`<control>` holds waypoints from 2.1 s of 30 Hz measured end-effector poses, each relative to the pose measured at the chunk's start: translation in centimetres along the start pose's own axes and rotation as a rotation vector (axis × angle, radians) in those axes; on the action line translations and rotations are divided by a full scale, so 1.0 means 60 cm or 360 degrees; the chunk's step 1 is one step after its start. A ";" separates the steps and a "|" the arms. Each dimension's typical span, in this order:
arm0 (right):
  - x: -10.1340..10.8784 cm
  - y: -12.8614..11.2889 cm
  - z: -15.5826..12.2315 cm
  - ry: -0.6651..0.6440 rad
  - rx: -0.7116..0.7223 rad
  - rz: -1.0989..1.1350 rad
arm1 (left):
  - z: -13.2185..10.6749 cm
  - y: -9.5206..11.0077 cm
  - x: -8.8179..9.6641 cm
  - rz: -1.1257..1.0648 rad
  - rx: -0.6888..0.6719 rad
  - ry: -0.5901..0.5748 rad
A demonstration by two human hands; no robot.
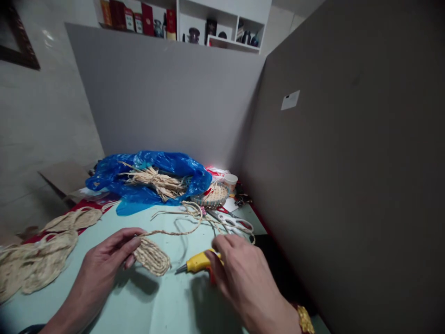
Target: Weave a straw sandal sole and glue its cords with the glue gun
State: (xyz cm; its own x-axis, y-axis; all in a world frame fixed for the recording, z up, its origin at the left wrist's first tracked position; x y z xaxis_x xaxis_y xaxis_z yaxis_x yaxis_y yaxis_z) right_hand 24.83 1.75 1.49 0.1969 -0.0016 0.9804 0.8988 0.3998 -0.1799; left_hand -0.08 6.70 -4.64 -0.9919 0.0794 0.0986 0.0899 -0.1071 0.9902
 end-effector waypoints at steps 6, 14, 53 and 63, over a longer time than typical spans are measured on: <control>-0.004 -0.097 0.041 0.0328 0.0631 -0.0136 | -0.010 0.002 -0.023 0.0082 0.0008 -0.0219; -0.037 -0.098 0.035 0.0277 0.0859 0.0067 | -0.017 -0.011 -0.019 0.0101 0.0104 -0.0158; -0.076 -0.116 0.038 -0.0053 0.0678 0.0054 | -0.017 -0.019 -0.056 0.0208 0.0209 -0.0592; -0.074 -0.111 0.034 -0.0012 0.0750 0.0162 | -0.030 -0.026 -0.036 0.0234 0.0161 -0.0358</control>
State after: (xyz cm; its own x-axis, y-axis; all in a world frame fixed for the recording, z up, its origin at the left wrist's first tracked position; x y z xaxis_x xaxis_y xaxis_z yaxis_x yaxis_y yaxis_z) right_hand 17.16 0.98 -1.48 0.2701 0.0653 0.9606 0.5996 0.7692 -0.2209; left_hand 1.79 4.90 -6.58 -0.9239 0.2895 0.2504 0.2511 -0.0352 0.9673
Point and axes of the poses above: each hand's wrist, its own z-axis towards the middle knuckle, its own x-axis out of the back of the hand, y = z × x, the point moved 7 cm from there along z, towards the middle knuckle, and after that the axes turned 15 degrees about -y, right-handed, at the moved point
